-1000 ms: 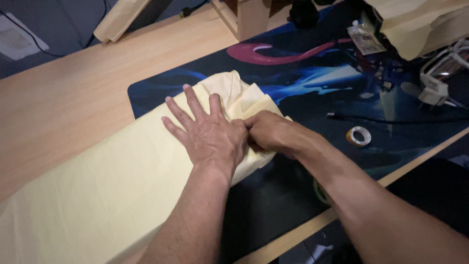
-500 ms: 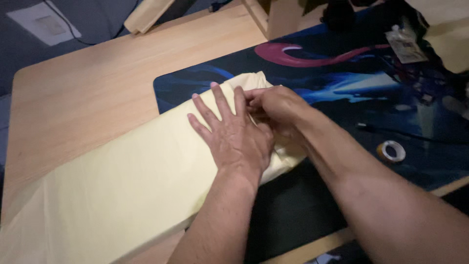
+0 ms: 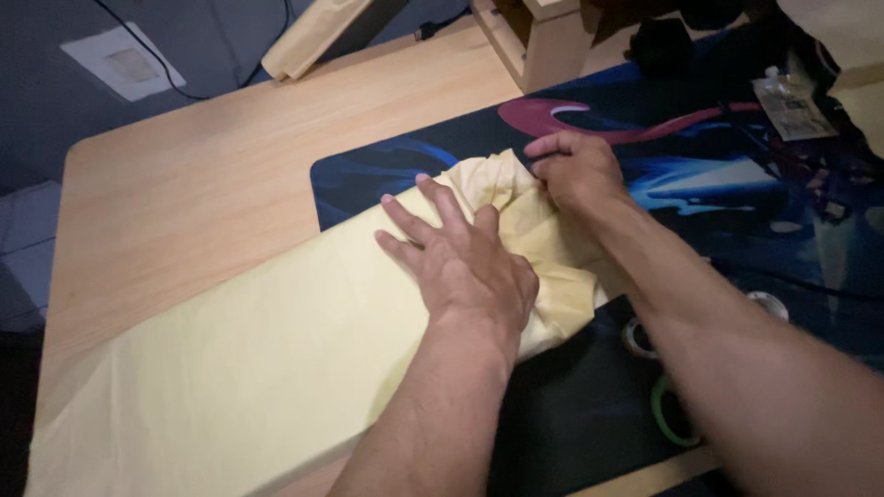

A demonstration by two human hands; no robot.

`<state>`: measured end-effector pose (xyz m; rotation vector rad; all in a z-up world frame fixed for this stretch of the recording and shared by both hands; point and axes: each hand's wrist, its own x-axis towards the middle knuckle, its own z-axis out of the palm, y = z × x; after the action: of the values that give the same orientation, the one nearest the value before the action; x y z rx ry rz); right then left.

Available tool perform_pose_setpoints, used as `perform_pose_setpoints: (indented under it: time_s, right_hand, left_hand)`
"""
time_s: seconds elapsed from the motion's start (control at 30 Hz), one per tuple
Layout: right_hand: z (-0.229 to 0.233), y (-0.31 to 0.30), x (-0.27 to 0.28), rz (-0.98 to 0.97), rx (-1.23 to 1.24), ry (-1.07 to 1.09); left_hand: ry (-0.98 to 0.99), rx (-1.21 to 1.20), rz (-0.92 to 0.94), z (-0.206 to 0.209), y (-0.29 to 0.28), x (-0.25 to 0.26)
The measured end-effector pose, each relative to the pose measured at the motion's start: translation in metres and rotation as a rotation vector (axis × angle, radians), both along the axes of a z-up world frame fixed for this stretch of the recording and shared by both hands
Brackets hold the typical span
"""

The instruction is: The person folds a sheet of yellow tissue paper over a rectangular object on a wooden desk, repeatedly creasing and smoothing the folds. They then fold the ends inward to enclose the object, forming a wrapped package.

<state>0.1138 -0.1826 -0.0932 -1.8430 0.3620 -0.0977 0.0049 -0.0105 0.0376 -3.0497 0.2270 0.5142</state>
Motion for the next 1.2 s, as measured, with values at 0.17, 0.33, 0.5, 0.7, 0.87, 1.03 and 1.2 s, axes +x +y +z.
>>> perform_pose_setpoints:
  time_s: [0.17,0.33,0.5,0.7,0.87,1.03,1.2]
  right_hand:
    - [0.006,-0.002,0.008,0.18,-0.422,-0.246]
    - [0.01,0.004,0.011,0.033,-0.354,-0.035]
    - [0.006,0.0,0.014,-0.034,-0.505,-0.05]
    - [0.045,0.0,0.01,-0.072,0.039,-0.157]
    - [0.055,0.025,-0.048,-0.02,0.456,0.078]
    - [0.053,0.048,-0.104,-0.1,0.416,0.026]
    - [0.068,0.058,-0.126,-0.041,0.209,0.191]
  left_hand:
    - [0.029,0.144,-0.16,0.022,0.001,0.0]
    - [0.256,0.263,-0.314,0.051,0.002,-0.001]
    - [0.279,0.318,-0.345,0.06,0.0,0.002]
    - [0.192,0.263,-0.243,0.037,-0.007,0.011]
    - [0.191,0.348,-0.236,0.018,-0.015,0.017]
    - [0.153,0.279,-0.157,0.015,-0.017,0.018]
    - [0.189,0.438,-0.329,0.021,-0.018,0.018]
